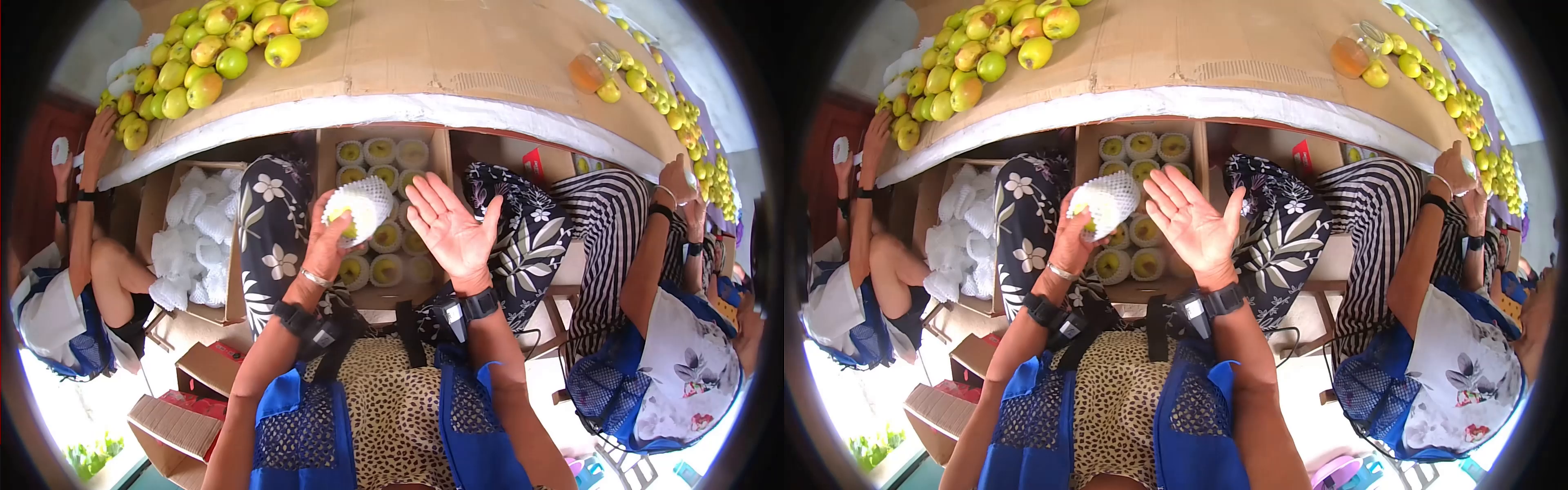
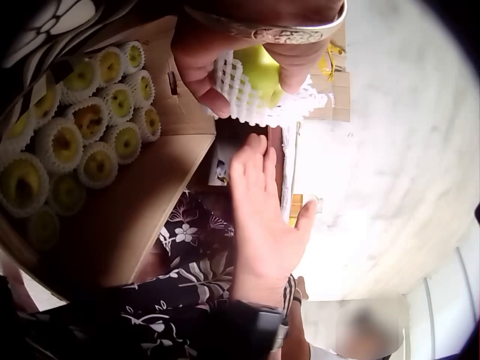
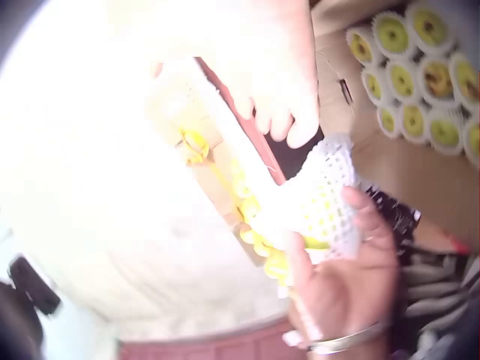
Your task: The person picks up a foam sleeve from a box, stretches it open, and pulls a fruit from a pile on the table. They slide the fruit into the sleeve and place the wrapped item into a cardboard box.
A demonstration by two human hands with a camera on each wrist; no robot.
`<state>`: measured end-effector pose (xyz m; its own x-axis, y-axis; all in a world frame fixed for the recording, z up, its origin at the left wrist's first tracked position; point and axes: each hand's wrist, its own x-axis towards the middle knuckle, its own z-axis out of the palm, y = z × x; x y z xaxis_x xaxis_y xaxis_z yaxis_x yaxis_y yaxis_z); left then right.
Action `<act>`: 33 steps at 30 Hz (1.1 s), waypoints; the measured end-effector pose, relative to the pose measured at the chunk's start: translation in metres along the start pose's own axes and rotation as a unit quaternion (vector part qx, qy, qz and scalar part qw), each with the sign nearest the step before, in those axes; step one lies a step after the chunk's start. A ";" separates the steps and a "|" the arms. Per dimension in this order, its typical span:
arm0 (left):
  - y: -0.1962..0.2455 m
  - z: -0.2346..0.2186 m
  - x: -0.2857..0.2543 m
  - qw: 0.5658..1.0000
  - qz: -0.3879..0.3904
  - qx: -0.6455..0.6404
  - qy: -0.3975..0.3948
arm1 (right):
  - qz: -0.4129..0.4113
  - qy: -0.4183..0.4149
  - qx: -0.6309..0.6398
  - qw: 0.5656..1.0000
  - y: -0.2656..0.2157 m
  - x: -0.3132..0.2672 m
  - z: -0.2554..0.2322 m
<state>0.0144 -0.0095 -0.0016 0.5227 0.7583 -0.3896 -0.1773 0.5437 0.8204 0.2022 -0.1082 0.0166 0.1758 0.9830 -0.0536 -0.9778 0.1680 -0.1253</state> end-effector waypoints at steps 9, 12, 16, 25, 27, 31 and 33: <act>0.001 -0.003 0.002 0.999 0.017 -0.046 -0.012 | 0.027 -0.051 0.008 0.998 0.000 0.003 -0.005; -0.003 -0.004 0.005 0.996 0.063 -0.042 -0.039 | 0.031 -0.050 -0.002 0.998 0.001 0.003 -0.004; -0.004 -0.004 0.006 0.995 0.088 0.001 -0.046 | 0.043 -0.076 -0.032 0.996 0.003 0.004 -0.006; 0.004 0.003 0.004 0.984 0.146 0.094 -0.033 | 0.016 0.058 -0.441 0.895 0.024 0.011 -0.005; 0.002 0.000 0.006 0.931 0.234 0.280 -0.014 | 0.032 0.030 -0.469 0.882 0.042 0.007 -0.010; 0.014 0.002 -0.001 0.866 0.270 0.418 -0.038 | 0.005 0.025 -0.522 0.852 0.044 0.014 -0.019; 0.021 0.005 -0.003 0.834 0.313 0.452 -0.057 | -0.011 0.036 -0.529 0.848 0.044 0.013 -0.018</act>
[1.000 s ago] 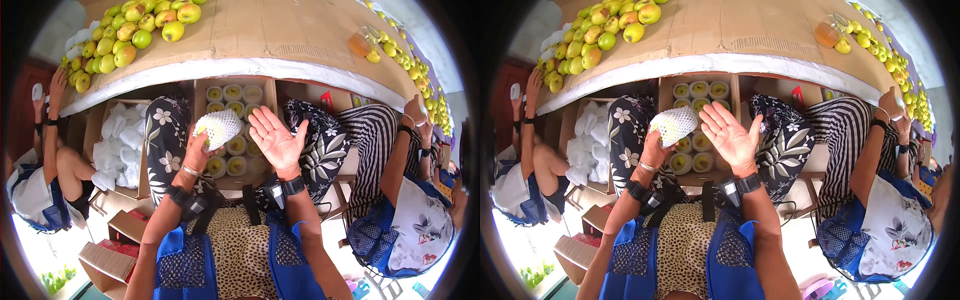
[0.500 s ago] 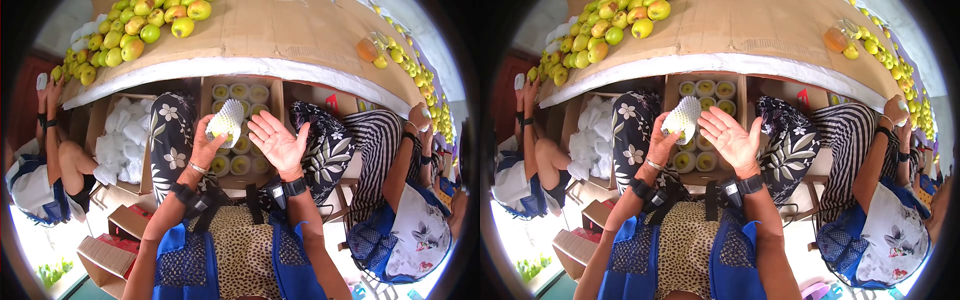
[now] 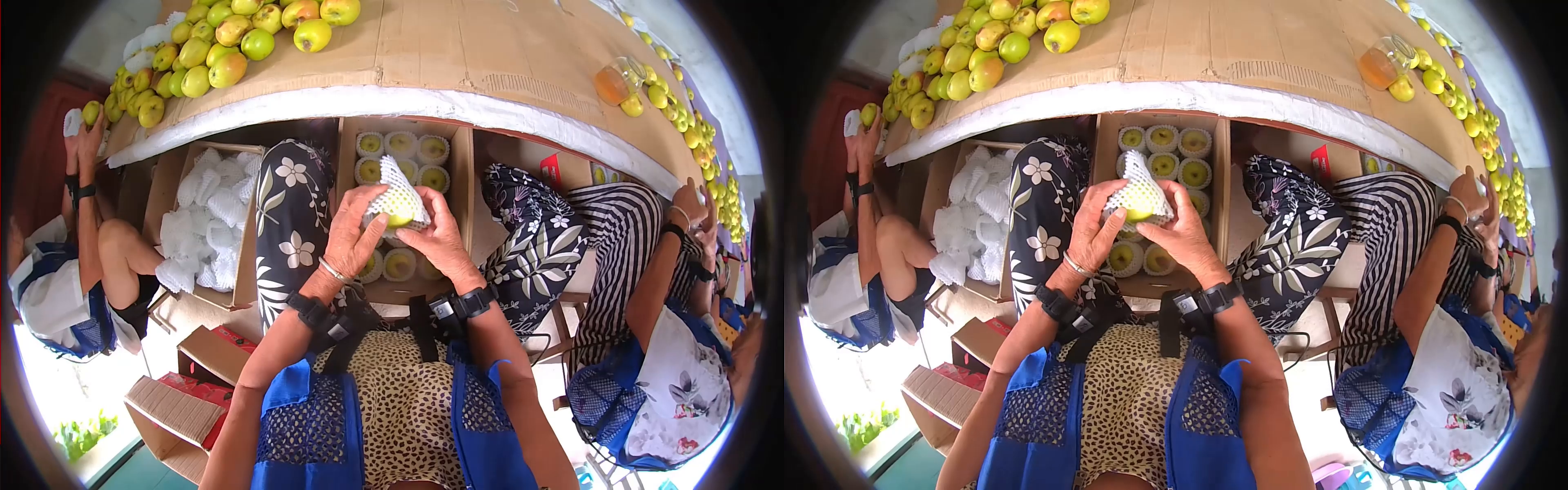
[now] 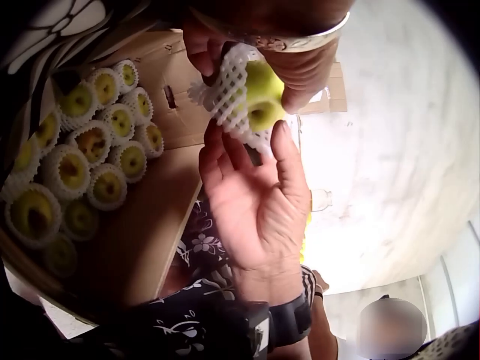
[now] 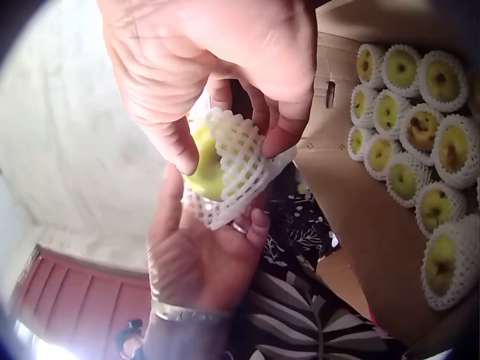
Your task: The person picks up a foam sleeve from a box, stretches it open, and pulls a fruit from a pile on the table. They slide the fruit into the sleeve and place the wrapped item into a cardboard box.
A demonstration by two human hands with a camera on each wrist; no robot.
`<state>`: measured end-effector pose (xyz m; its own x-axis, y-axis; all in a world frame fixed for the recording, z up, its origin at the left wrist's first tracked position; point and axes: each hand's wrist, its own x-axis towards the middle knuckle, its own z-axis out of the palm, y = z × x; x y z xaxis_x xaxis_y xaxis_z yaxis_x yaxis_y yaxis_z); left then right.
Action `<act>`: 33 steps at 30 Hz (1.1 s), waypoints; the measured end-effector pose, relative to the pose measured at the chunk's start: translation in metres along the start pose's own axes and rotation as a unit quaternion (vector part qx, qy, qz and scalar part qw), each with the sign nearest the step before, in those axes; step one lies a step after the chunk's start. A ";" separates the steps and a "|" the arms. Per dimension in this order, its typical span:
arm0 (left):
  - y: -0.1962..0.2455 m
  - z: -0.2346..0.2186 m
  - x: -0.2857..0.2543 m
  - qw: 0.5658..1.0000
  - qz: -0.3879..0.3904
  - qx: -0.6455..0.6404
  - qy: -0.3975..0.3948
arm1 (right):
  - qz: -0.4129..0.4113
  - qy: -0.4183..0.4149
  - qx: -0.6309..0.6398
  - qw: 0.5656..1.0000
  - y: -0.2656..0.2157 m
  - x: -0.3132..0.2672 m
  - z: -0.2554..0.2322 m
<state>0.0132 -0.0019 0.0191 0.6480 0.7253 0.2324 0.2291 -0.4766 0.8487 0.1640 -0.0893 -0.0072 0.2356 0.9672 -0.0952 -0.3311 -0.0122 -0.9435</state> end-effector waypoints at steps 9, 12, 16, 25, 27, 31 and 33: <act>0.018 0.001 0.002 0.993 0.019 0.095 0.065 | 0.003 0.040 0.006 0.999 0.014 0.001 0.007; 0.008 0.002 -0.002 0.988 0.093 0.120 0.025 | 0.002 0.031 -0.044 0.999 0.019 0.002 0.009; 0.014 0.006 -0.003 0.988 0.122 0.089 -0.031 | 0.003 0.069 0.022 0.997 0.024 0.003 0.011; 0.013 -0.009 0.001 0.995 -0.016 0.033 0.093 | 0.077 0.075 0.172 0.979 0.018 0.006 0.002; 0.003 -0.007 0.008 0.990 -0.045 -0.072 0.112 | 0.116 0.042 0.176 0.977 0.010 0.004 0.001; -0.007 0.003 0.007 0.929 -0.166 -0.332 0.018 | 0.142 -0.010 0.161 0.977 0.017 0.000 0.006; -0.006 0.010 0.006 0.894 -0.213 -0.393 0.034 | 0.157 -0.030 0.132 0.978 0.020 -0.001 0.007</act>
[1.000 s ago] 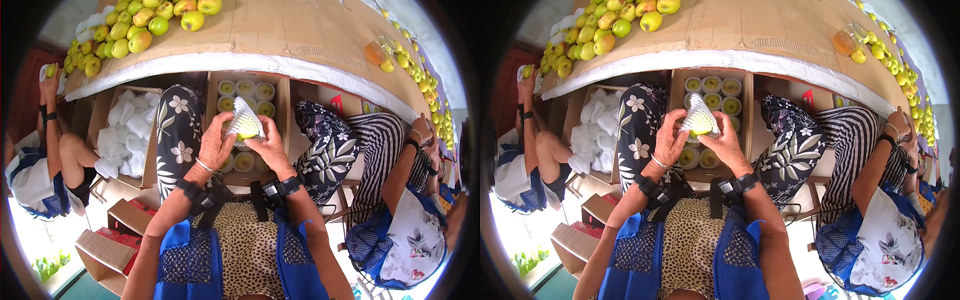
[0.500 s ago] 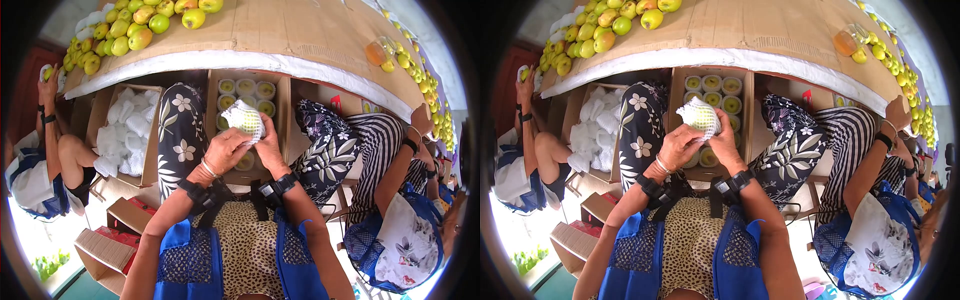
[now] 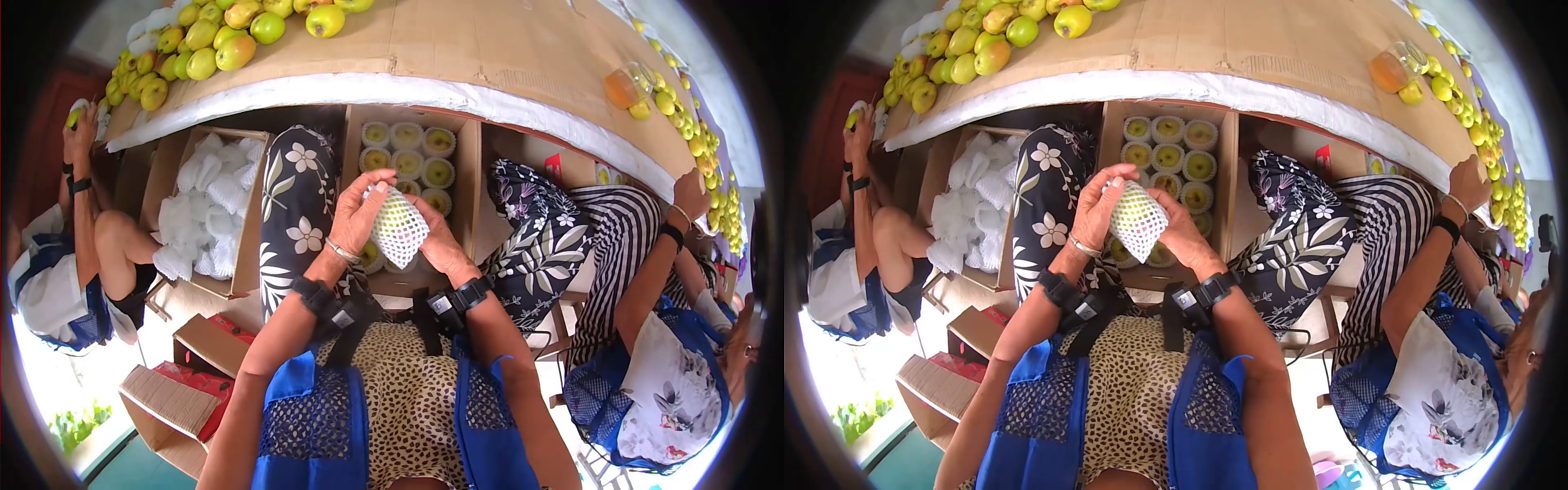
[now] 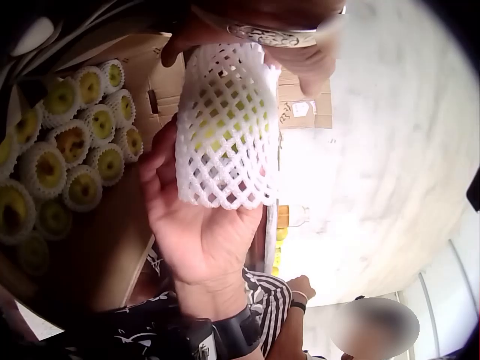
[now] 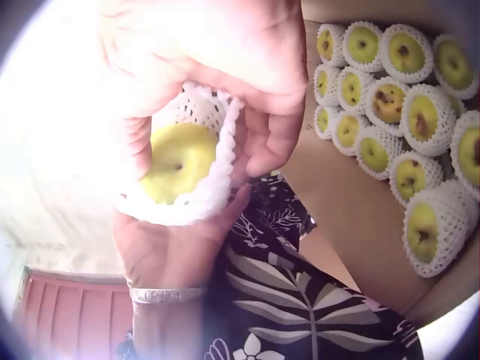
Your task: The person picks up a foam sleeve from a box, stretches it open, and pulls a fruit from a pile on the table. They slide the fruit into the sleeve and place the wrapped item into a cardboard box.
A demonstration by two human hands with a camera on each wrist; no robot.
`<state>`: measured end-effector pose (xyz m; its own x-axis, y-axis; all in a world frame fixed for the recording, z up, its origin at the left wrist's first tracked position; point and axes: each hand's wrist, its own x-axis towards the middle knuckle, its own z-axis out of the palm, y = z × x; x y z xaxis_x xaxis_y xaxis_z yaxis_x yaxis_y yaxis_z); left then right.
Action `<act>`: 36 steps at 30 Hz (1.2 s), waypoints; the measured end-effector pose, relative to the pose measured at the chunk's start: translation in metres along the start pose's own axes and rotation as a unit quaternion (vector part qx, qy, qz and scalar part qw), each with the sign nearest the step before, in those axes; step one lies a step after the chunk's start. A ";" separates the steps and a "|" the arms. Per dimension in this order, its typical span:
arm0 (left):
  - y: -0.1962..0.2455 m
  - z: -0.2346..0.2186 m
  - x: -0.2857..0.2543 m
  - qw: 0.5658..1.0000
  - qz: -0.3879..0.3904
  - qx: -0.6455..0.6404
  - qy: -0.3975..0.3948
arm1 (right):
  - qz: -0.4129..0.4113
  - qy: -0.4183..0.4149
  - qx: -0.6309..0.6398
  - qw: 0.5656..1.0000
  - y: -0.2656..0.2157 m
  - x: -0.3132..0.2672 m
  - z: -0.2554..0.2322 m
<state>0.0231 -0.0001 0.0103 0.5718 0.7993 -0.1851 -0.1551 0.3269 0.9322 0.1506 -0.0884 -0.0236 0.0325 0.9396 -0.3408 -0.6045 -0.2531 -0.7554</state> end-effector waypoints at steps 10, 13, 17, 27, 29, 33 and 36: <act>-0.031 -0.017 -0.003 0.985 -0.101 -0.137 -0.032 | -0.118 0.097 -0.533 0.832 -0.051 -0.023 0.039; -0.023 -0.020 0.003 0.902 -0.182 -0.384 -0.077 | -0.113 0.121 -0.462 0.871 -0.065 -0.027 0.032; -0.018 -0.021 0.002 0.910 -0.175 -0.373 -0.052 | -0.093 0.126 -0.322 0.934 -0.066 -0.032 0.019; -0.018 -0.018 -0.003 0.951 -0.156 -0.268 0.012 | -0.139 0.088 -0.304 0.938 -0.026 -0.017 0.028; -0.005 -0.007 -0.007 0.960 -0.151 -0.232 0.034 | -0.132 0.086 -0.279 0.947 -0.021 -0.013 0.021; -0.008 -0.006 -0.004 0.973 -0.126 -0.191 0.042 | -0.114 0.065 -0.240 0.962 -0.011 -0.010 0.016; -0.005 -0.006 -0.004 0.972 -0.147 -0.183 0.029 | -0.126 0.075 -0.266 0.953 -0.011 -0.010 0.016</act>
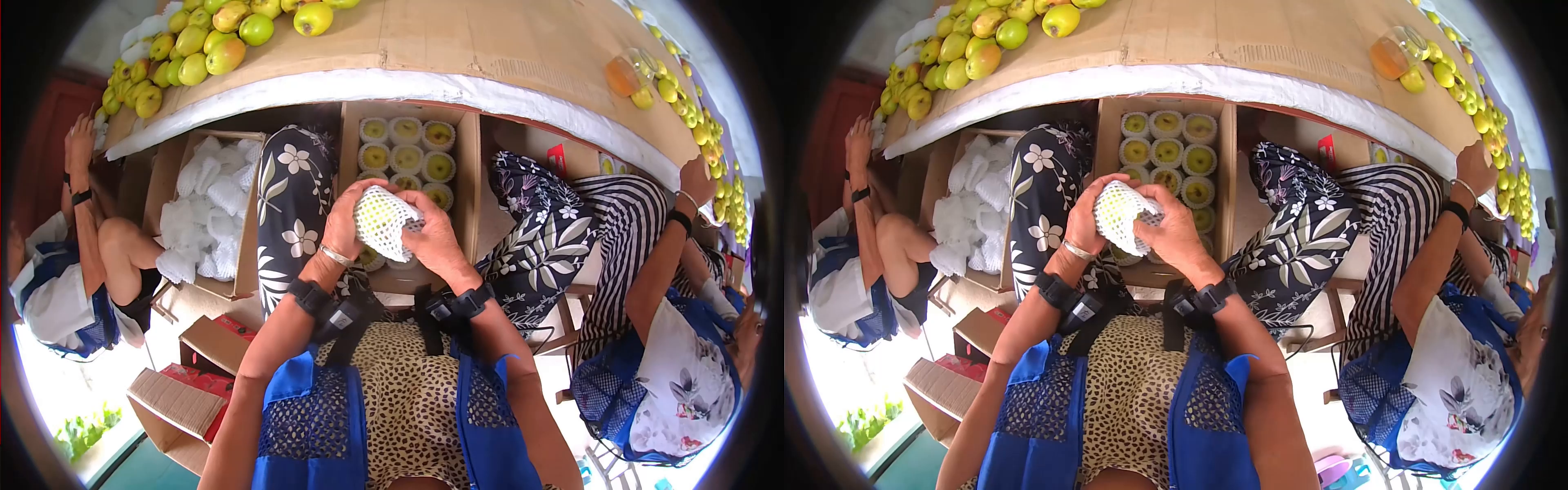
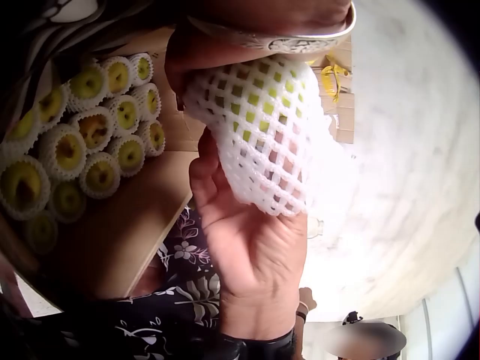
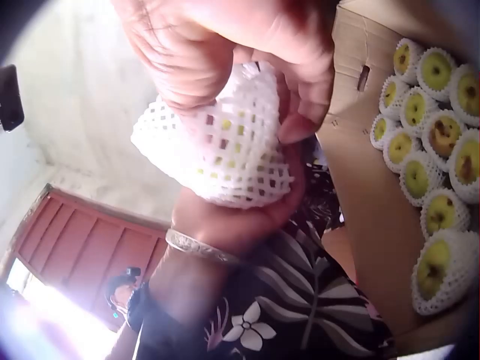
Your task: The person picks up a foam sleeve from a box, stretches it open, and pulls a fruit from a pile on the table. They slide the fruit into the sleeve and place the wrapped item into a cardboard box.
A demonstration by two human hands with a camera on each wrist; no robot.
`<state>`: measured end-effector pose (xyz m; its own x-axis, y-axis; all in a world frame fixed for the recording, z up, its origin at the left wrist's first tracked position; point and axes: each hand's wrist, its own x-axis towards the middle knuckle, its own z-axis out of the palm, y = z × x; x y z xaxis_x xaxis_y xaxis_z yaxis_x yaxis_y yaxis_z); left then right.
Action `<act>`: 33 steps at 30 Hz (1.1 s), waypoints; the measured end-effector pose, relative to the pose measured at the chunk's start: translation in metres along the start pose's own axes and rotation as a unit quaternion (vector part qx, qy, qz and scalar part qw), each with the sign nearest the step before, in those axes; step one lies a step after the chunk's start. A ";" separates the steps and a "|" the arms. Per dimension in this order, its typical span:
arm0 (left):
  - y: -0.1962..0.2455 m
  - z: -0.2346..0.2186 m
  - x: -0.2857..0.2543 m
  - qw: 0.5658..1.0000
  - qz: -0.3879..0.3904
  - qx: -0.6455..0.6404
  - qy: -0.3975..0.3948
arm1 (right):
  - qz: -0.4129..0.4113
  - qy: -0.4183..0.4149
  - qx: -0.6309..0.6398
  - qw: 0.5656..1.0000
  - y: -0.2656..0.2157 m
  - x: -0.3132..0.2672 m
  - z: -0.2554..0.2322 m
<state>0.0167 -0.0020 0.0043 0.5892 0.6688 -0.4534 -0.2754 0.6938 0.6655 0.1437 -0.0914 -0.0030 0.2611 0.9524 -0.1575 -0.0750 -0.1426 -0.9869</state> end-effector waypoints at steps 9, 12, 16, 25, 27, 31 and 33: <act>0.003 0.000 0.000 0.999 -0.002 -0.011 -0.042 | 0.019 -0.038 0.129 0.991 -0.003 0.005 -0.004; -0.007 -0.011 0.008 0.999 -0.020 -0.018 -0.040 | 0.035 -0.045 0.092 0.994 0.005 0.007 -0.008; -0.013 -0.014 0.009 0.998 -0.037 -0.018 -0.038 | 0.053 -0.043 0.067 0.995 0.002 0.008 -0.011; -0.009 -0.008 0.004 0.999 -0.017 -0.023 -0.045 | 0.057 -0.019 0.074 0.995 0.005 0.007 -0.013; -0.012 -0.009 0.006 0.998 -0.030 -0.038 -0.043 | 0.039 -0.006 0.074 0.996 0.010 0.006 -0.013; -0.010 -0.009 0.004 0.998 -0.033 -0.031 -0.033 | 0.020 0.019 0.161 0.987 0.012 0.004 -0.007; -0.011 -0.010 0.004 0.991 0.080 0.110 0.006 | 0.033 0.050 0.198 0.978 0.010 0.006 -0.004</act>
<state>0.0141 -0.0044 -0.0105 0.5411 0.7703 -0.3375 -0.1917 0.5037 0.8423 0.1481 -0.0878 -0.0139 0.3342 0.9106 -0.2432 -0.4574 -0.0689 -0.8866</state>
